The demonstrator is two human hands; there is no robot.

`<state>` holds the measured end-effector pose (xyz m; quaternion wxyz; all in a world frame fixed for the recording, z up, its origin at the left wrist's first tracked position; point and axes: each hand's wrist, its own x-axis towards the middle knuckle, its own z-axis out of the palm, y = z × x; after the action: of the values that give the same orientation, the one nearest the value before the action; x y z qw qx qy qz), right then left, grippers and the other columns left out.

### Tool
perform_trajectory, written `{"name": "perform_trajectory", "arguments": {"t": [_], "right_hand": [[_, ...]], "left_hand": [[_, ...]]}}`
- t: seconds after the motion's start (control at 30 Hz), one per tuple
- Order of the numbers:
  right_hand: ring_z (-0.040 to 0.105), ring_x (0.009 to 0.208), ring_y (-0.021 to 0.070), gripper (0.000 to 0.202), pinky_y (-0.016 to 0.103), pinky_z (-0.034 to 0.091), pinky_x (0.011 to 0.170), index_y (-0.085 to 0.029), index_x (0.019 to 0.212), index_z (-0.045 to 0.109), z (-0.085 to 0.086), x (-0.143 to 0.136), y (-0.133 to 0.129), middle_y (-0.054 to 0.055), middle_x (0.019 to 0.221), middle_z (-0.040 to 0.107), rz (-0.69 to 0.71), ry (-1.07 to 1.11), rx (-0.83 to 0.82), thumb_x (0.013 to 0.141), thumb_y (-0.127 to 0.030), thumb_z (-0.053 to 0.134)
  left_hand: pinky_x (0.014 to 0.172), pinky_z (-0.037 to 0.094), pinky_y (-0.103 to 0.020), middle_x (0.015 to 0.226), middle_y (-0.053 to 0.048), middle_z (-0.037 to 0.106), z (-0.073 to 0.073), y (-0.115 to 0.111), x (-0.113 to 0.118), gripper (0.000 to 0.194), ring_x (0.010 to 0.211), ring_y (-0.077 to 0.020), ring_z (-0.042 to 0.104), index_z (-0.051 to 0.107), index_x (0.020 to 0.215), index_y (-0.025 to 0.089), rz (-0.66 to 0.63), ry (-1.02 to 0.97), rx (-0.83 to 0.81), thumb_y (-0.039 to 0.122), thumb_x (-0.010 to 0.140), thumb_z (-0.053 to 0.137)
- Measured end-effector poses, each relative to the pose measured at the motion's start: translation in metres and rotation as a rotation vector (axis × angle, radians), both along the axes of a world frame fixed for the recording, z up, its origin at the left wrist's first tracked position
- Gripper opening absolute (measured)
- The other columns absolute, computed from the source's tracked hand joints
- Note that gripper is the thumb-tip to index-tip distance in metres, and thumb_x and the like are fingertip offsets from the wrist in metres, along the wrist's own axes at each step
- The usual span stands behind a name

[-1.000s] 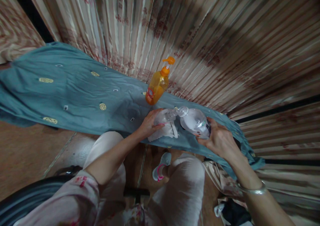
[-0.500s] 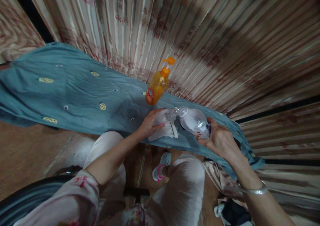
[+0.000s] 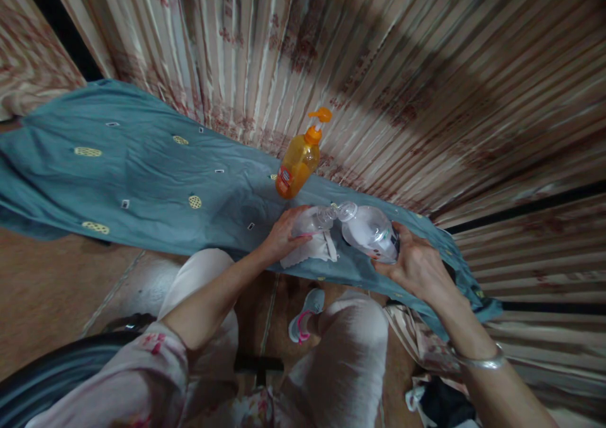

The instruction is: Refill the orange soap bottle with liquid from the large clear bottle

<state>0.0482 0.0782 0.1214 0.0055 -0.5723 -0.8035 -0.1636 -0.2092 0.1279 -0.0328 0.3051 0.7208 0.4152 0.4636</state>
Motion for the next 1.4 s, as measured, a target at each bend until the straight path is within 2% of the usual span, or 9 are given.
{"name": "perform_trajectory", "arguments": {"t": [0.17,0.47,0.8,1.4], "right_hand": [[0.064,0.073,0.0271,0.063,0.036,0.047,0.062,-0.008,0.121,0.049,0.0005,-0.0008,-0.0003,0.012,0.082,0.069,-0.001,0.01,-0.002,0.072,-0.047,0.057],[0.064,0.076,0.0279,0.063,0.037,0.048,0.064,-0.008,0.121,0.048,-0.0003,-0.0004,0.0,0.013,0.084,0.068,0.01,0.007,0.0,0.072,-0.047,0.057],[0.064,0.073,0.0274,0.063,0.036,0.048,0.064,-0.01,0.123,0.046,-0.0016,0.0023,-0.0005,0.012,0.084,0.068,0.029,0.018,0.009,0.072,-0.046,0.058],[0.064,0.074,0.0275,0.062,0.036,0.047,0.063,-0.01,0.122,0.047,0.0006,-0.0007,-0.0012,0.012,0.083,0.068,-0.011,0.018,-0.012,0.072,-0.046,0.057]], "left_hand": [[0.11,0.038,-0.044,0.138,-0.01,0.053,0.0003,0.0009,0.0,0.065,0.128,-0.0277,0.049,0.043,0.135,0.021,-0.009,-0.006,-0.013,0.043,0.079,0.068],[0.11,0.039,-0.042,0.138,-0.01,0.053,0.0037,-0.0016,-0.0001,0.065,0.127,-0.0277,0.049,0.042,0.135,0.019,0.007,0.027,-0.02,0.039,0.08,0.069],[0.109,0.039,-0.044,0.137,-0.01,0.054,0.0007,0.0005,0.0001,0.065,0.127,-0.0283,0.05,0.042,0.136,0.021,0.004,0.018,-0.004,0.04,0.079,0.069],[0.11,0.039,-0.044,0.137,-0.01,0.054,0.0051,-0.0012,-0.0004,0.065,0.127,-0.0281,0.05,0.043,0.135,0.021,0.008,0.023,-0.024,0.037,0.078,0.07]]}}
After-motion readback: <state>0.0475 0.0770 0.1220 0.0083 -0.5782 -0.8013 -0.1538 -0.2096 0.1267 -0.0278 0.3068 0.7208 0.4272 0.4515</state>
